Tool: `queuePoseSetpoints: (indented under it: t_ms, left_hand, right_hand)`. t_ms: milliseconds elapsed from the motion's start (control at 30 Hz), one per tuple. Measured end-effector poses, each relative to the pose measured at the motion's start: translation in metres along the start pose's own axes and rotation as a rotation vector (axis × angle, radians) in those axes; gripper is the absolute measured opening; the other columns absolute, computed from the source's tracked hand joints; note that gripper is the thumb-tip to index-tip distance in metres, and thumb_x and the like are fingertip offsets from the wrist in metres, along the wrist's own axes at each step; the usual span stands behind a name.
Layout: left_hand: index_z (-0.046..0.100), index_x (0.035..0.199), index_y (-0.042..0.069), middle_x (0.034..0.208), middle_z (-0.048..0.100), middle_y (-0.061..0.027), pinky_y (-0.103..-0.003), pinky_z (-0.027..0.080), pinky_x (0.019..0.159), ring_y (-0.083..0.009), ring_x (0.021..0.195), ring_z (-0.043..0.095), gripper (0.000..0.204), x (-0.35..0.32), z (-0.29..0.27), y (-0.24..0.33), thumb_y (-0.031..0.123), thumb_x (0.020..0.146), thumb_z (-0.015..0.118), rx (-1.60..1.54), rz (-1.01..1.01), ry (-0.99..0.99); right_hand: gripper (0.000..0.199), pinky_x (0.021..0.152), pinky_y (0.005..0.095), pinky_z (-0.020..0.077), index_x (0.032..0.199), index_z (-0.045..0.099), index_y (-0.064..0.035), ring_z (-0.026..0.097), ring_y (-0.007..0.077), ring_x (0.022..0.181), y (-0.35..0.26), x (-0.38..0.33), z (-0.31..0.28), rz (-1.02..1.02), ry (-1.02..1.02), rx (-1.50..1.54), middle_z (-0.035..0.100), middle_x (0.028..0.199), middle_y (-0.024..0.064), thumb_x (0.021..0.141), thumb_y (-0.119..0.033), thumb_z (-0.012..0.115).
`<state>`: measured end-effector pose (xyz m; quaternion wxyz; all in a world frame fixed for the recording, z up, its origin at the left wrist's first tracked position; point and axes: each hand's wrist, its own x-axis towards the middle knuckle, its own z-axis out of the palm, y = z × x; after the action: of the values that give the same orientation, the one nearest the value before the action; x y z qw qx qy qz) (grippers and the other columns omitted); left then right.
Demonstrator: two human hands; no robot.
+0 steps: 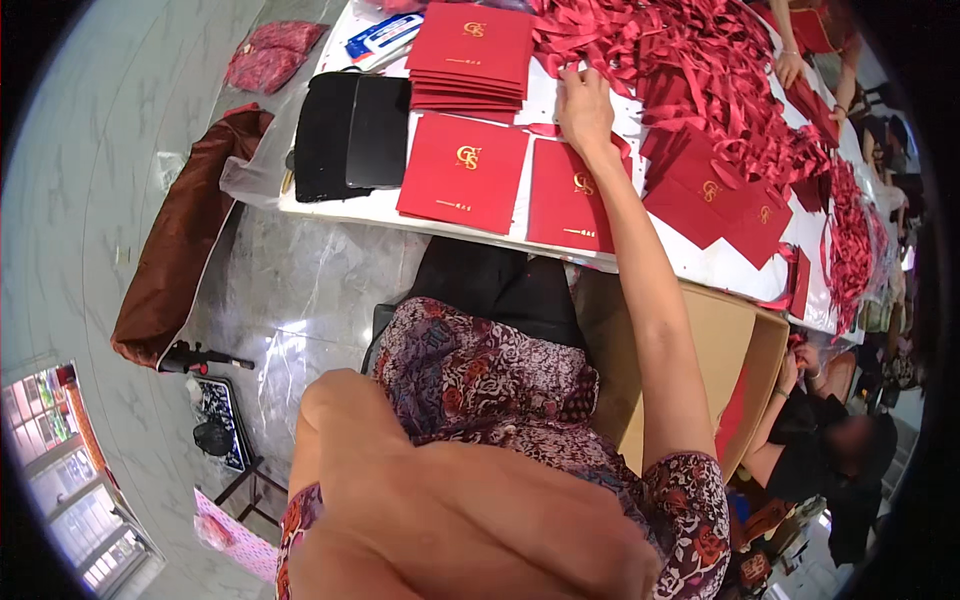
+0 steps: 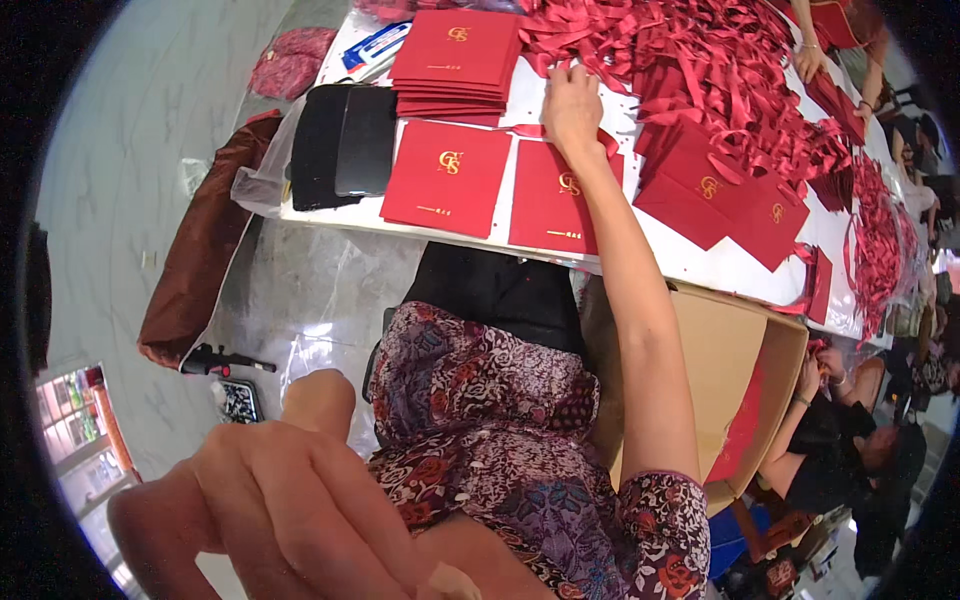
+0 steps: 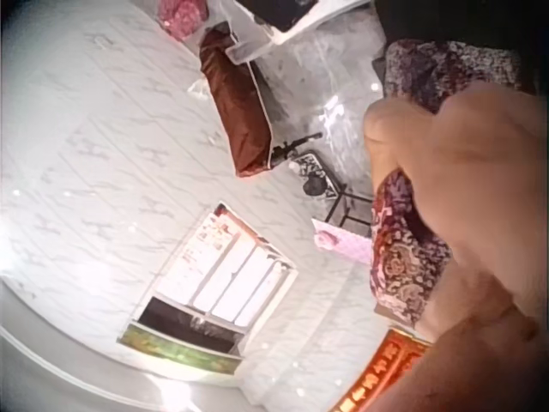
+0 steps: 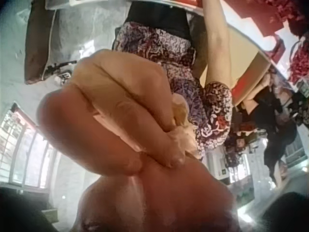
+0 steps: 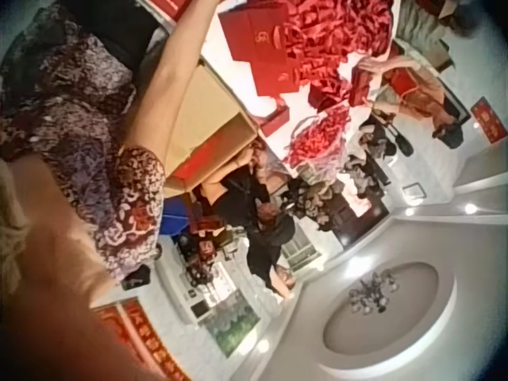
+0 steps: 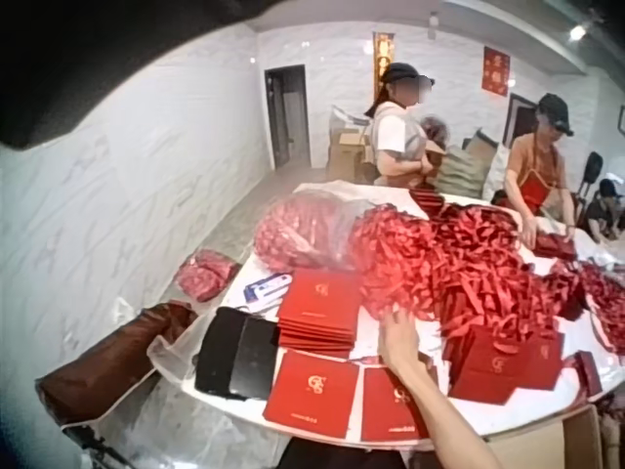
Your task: The person attaches ribbon handles to red gift bags by threading the ribbons through the bag holes and securing them by hand.
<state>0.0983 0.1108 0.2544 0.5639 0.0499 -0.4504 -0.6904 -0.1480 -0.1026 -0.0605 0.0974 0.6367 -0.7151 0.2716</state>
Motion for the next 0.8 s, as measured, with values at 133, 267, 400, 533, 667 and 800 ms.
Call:
queuePoseSetpoints:
  t_ms: [133,267,400,533,667,800]
  left_hand:
    - [0.054,0.084,0.007,0.065,0.069,-0.0177,-0.023,0.042,0.04,-0.0176,0.048,0.056,0.017,-0.008,-0.005,0.002,0.011,0.089,0.07,0.021,0.01,-0.014]
    - [0.056,0.083,0.008,0.067,0.069,-0.0156,-0.023,0.042,0.041,-0.0168,0.051,0.055,0.017,-0.014,-0.004,0.0,0.01,0.087,0.072,0.091,0.063,0.064]
    - [0.057,0.082,0.008,0.068,0.069,-0.0134,-0.023,0.042,0.042,-0.016,0.054,0.055,0.017,-0.017,0.001,-0.005,0.009,0.085,0.074,0.146,0.115,0.132]
    - [0.059,0.081,0.008,0.07,0.069,-0.0112,-0.023,0.042,0.043,-0.0153,0.057,0.055,0.017,-0.016,0.005,-0.012,0.009,0.083,0.076,0.191,0.169,0.18]
    - [0.061,0.08,0.009,0.071,0.069,-0.009,-0.023,0.041,0.044,-0.0145,0.06,0.054,0.017,-0.012,0.008,-0.018,0.008,0.081,0.077,0.226,0.228,0.221]
    - [0.063,0.08,0.01,0.077,0.07,-0.005,-0.023,0.042,0.048,-0.0134,0.067,0.055,0.019,0.002,-0.032,0.003,0.008,0.075,0.081,0.227,0.131,-0.15]
  right_hand:
    - [0.02,0.085,0.0464,0.0492,0.107,0.067,-0.007,0.057,0.0364,0.099,0.003,0.001,-0.004,-0.028,-0.008,0.04,0.059,0.102,0.0158,0.089,-0.015,0.063]
    - [0.012,0.083,0.0456,0.0489,0.097,0.067,-0.0055,0.058,0.0371,0.094,0.004,-0.002,-0.015,-0.036,-0.025,0.096,0.061,0.096,0.0153,0.088,-0.012,0.064]
    - [0.01,0.082,0.0459,0.0486,0.095,0.066,-0.0055,0.058,0.0374,0.093,0.002,0.0,-0.012,-0.047,-0.012,0.111,0.061,0.096,0.0151,0.087,-0.012,0.064]
    - [0.009,0.081,0.0465,0.0482,0.094,0.064,-0.0041,0.058,0.0381,0.091,0.005,-0.001,-0.013,-0.055,0.01,0.088,0.06,0.095,0.017,0.087,-0.011,0.063]
    - [0.015,0.083,0.0466,0.0496,0.097,0.064,-0.0022,0.058,0.038,0.093,0.0,-0.007,-0.02,-0.063,-0.055,0.131,0.061,0.098,0.0185,0.087,-0.013,0.063]
    - [0.017,0.082,0.0477,0.0497,0.098,0.064,-0.0025,0.061,0.0383,0.092,-0.017,-0.008,-0.035,0.057,-0.05,0.231,0.061,0.097,0.0187,0.088,-0.015,0.064]
